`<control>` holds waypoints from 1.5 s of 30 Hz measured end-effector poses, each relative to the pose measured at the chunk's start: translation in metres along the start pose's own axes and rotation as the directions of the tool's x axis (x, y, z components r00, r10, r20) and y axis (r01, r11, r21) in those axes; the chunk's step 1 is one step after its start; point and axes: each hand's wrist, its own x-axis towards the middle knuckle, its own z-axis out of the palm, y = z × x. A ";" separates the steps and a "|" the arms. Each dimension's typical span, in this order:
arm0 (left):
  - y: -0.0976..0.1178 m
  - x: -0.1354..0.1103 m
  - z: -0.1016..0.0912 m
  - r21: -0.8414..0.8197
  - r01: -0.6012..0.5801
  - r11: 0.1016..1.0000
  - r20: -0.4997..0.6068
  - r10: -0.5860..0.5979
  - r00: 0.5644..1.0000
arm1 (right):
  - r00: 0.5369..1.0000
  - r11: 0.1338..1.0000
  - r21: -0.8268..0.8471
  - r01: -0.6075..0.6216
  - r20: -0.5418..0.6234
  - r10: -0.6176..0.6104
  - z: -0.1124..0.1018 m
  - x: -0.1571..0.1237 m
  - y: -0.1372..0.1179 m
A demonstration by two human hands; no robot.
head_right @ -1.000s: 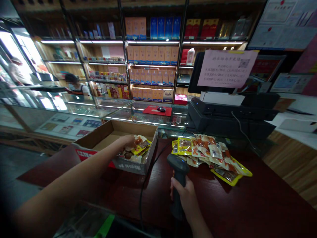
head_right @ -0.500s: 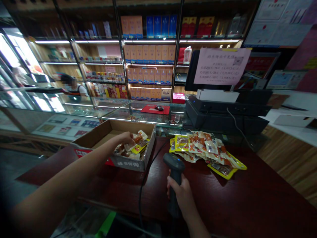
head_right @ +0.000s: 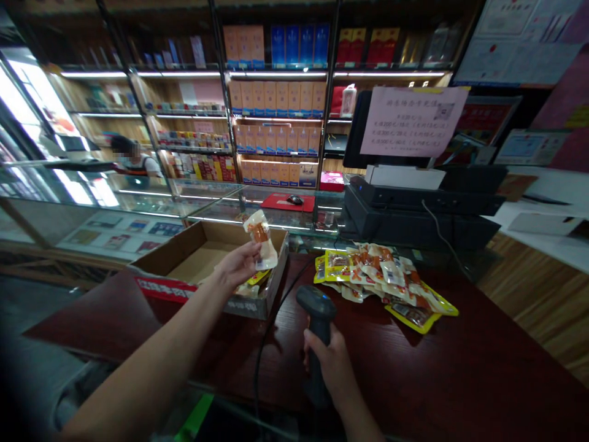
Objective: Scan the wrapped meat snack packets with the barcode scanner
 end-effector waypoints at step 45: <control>-0.169 0.017 0.030 -0.232 0.099 0.968 -0.005 -0.103 0.995 | 0.987 0.999 0.034 0.011 -0.163 -0.006 -0.045 -0.031 0.002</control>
